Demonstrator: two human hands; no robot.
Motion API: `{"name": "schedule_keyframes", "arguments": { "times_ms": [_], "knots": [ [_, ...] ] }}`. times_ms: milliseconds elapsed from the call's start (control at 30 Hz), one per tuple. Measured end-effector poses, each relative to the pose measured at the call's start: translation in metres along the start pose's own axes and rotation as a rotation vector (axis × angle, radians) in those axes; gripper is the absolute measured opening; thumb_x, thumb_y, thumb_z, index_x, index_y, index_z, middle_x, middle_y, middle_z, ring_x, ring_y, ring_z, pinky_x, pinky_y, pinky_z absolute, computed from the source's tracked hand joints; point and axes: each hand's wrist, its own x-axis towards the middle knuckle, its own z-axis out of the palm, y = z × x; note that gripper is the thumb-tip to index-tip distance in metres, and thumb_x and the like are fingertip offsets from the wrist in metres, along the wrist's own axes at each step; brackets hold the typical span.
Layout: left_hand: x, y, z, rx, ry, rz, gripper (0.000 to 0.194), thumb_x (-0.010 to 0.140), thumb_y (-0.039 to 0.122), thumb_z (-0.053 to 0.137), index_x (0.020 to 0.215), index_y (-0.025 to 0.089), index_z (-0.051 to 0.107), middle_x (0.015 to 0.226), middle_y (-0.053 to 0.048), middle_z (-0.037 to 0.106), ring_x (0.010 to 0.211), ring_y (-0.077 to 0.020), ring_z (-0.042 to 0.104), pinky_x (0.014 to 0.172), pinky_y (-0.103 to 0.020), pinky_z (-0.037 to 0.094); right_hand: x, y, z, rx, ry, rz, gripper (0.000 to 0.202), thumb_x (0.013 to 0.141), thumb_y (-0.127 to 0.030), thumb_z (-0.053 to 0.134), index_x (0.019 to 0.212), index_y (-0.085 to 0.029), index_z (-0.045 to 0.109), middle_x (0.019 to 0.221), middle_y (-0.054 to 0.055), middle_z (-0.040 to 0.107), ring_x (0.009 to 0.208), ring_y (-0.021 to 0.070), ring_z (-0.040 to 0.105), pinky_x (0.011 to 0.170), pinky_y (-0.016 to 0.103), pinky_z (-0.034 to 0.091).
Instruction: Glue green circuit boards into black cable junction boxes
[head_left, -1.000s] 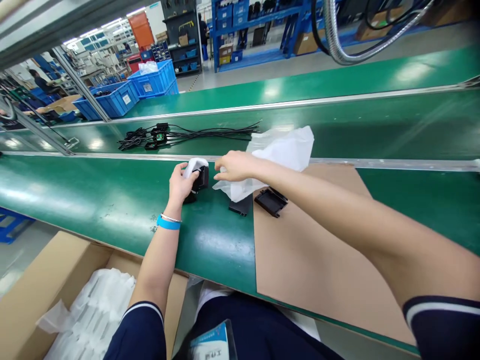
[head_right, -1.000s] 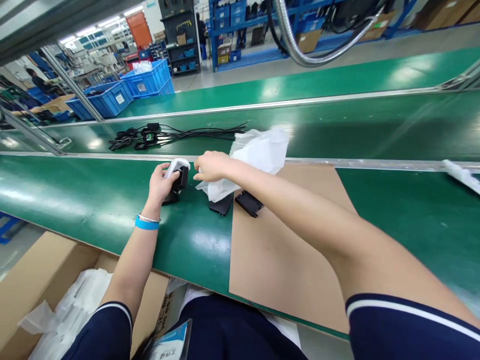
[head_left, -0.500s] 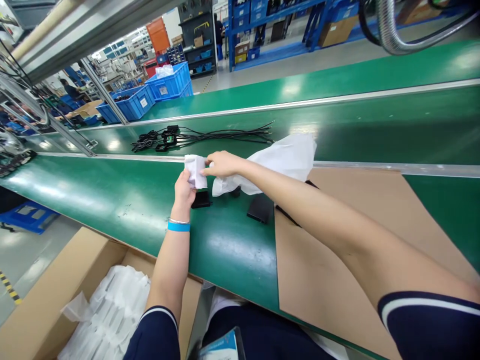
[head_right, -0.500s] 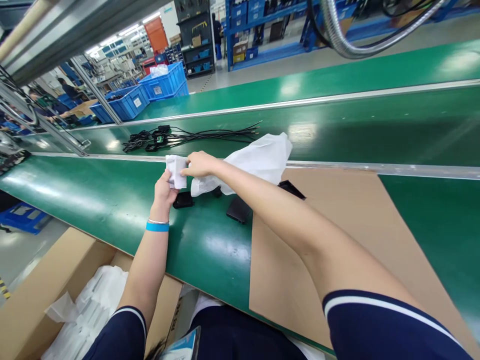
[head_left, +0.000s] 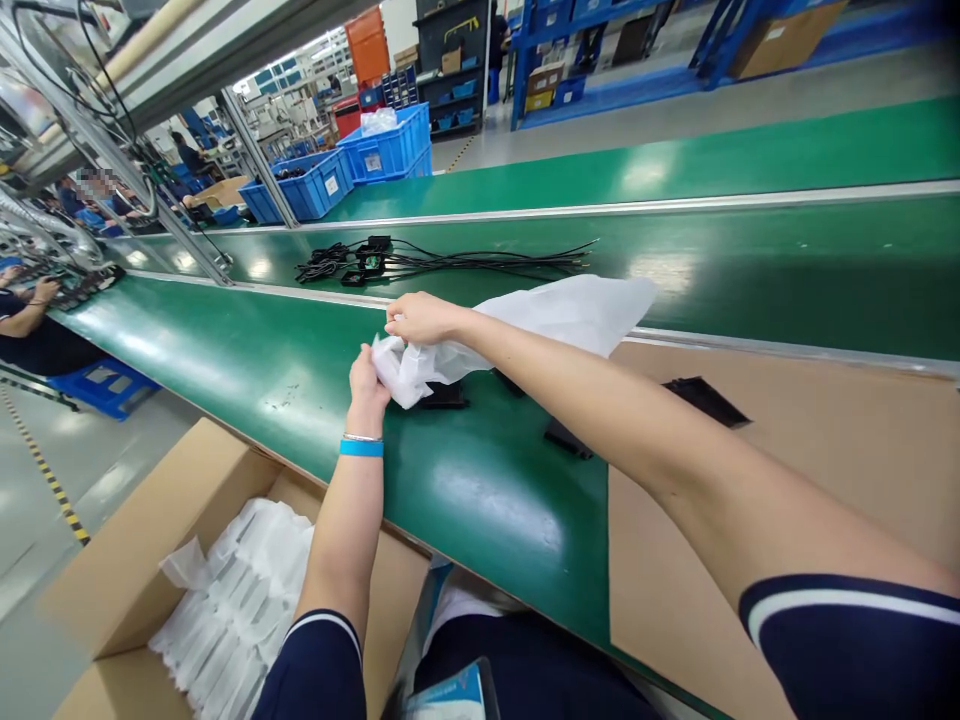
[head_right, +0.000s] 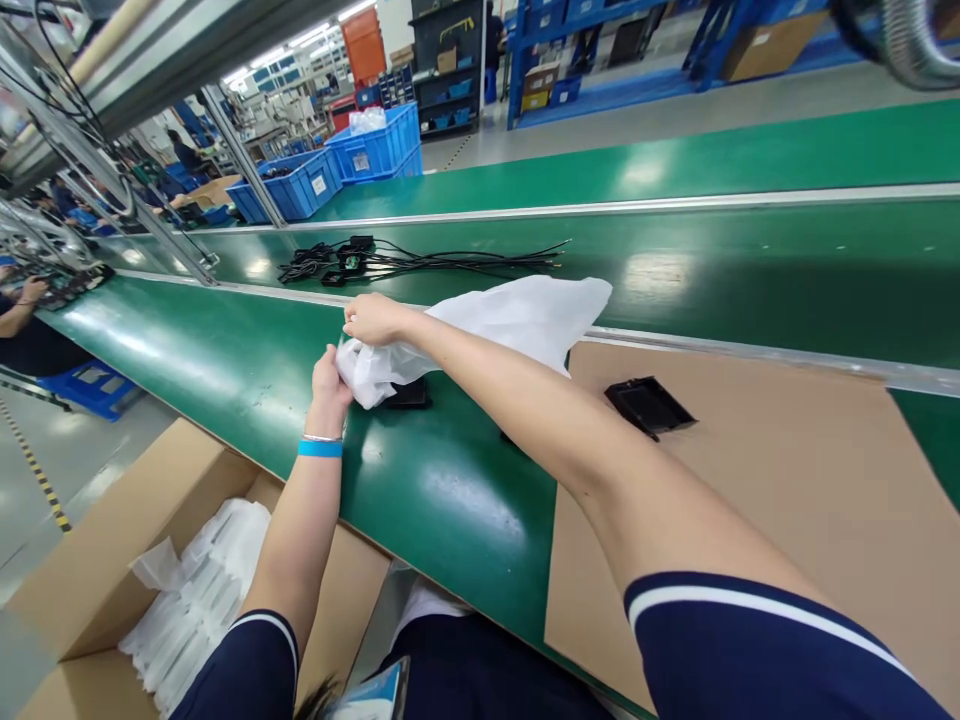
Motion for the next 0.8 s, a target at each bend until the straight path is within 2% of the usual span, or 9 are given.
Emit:
{"name": "schedule_keyframes", "arguments": {
  "times_ms": [67,167,200,267,367,467,533,667,800],
  "knots": [
    [0.005,-0.004,-0.005,0.016,0.070,0.003,0.022,0.101,0.029,0.053,0.103,0.011,0.067,0.091,-0.007,0.070,0.086,-0.0182,0.069,0.082,-0.035,0.057,0.000,-0.004,0.011,-0.050,-0.021,-0.012,0.029,0.094,-0.036,0.055,0.103,-0.015,0.072,0.107,0.010,0.074,0.096,0.0211,0.067,0.072,0.025,0.041],
    [0.009,-0.005,-0.009,0.016,0.154,0.027,0.023,0.097,0.033,0.062,0.110,0.014,0.064,0.105,-0.006,0.067,0.087,-0.0156,0.066,0.077,-0.033,0.058,-0.007,-0.012,0.034,-0.124,-0.045,-0.058,0.046,0.083,-0.056,0.068,0.107,-0.017,0.070,0.107,0.011,0.073,0.097,0.0269,0.068,0.071,0.028,0.045],
    [0.008,-0.004,-0.010,0.013,0.172,0.034,0.024,0.097,0.034,0.062,0.110,0.014,0.064,0.105,-0.005,0.067,0.085,-0.0151,0.065,0.075,-0.032,0.058,-0.009,-0.016,0.041,-0.150,-0.035,-0.071,0.049,0.082,-0.055,0.068,0.113,-0.018,0.069,0.112,0.012,0.072,0.100,0.0284,0.067,0.073,0.029,0.046],
    [0.004,0.001,-0.013,0.000,0.191,0.050,0.019,0.096,0.029,0.063,0.106,0.013,0.065,0.096,-0.004,0.067,0.078,-0.0136,0.064,0.070,-0.029,0.056,-0.012,-0.023,0.052,-0.202,-0.011,-0.079,0.042,0.087,-0.044,0.065,0.121,-0.018,0.065,0.119,0.014,0.070,0.104,0.0303,0.067,0.076,0.032,0.047],
    [-0.005,0.012,-0.017,-0.021,0.197,0.069,0.013,0.091,0.018,0.063,0.102,0.011,0.066,0.079,-0.002,0.066,0.064,-0.0122,0.062,0.063,-0.025,0.050,-0.009,-0.033,0.058,-0.260,-0.028,-0.078,0.029,0.089,-0.027,0.058,0.113,-0.015,0.069,0.112,0.017,0.072,0.099,0.0304,0.069,0.075,0.033,0.048],
    [-0.014,0.021,-0.020,-0.038,0.186,0.076,0.015,0.092,0.021,0.057,0.099,0.013,0.067,0.072,-0.001,0.063,0.060,-0.0129,0.062,0.061,-0.024,0.048,-0.003,-0.038,0.050,-0.289,-0.067,-0.112,0.024,0.087,-0.024,0.058,0.104,-0.014,0.072,0.104,0.017,0.074,0.094,0.0288,0.070,0.071,0.031,0.048],
    [-0.017,0.026,-0.022,-0.052,0.176,0.089,0.019,0.094,0.026,0.052,0.094,0.014,0.067,0.070,-0.001,0.063,0.060,-0.0125,0.062,0.062,-0.023,0.048,0.000,-0.042,0.037,-0.301,-0.054,-0.147,0.026,0.087,-0.024,0.056,0.106,-0.013,0.071,0.106,0.017,0.074,0.097,0.0284,0.069,0.072,0.030,0.048],
    [-0.019,0.031,-0.022,-0.072,0.134,0.123,0.027,0.096,0.029,0.045,0.087,0.015,0.067,0.074,-0.003,0.066,0.065,-0.0135,0.065,0.066,-0.023,0.050,0.006,-0.056,0.002,-0.308,0.039,-0.203,0.031,0.089,-0.022,0.052,0.113,-0.014,0.069,0.114,0.016,0.072,0.106,0.0283,0.066,0.077,0.031,0.048],
    [-0.020,0.032,-0.018,-0.076,0.101,0.177,0.028,0.095,0.030,0.042,0.090,0.017,0.067,0.077,-0.003,0.069,0.072,-0.0162,0.068,0.070,-0.025,0.052,0.013,-0.073,-0.024,-0.343,0.127,-0.298,0.030,0.082,-0.016,0.056,0.107,-0.015,0.071,0.116,0.015,0.070,0.104,0.0311,0.066,0.076,0.034,0.048]
  ]
}}
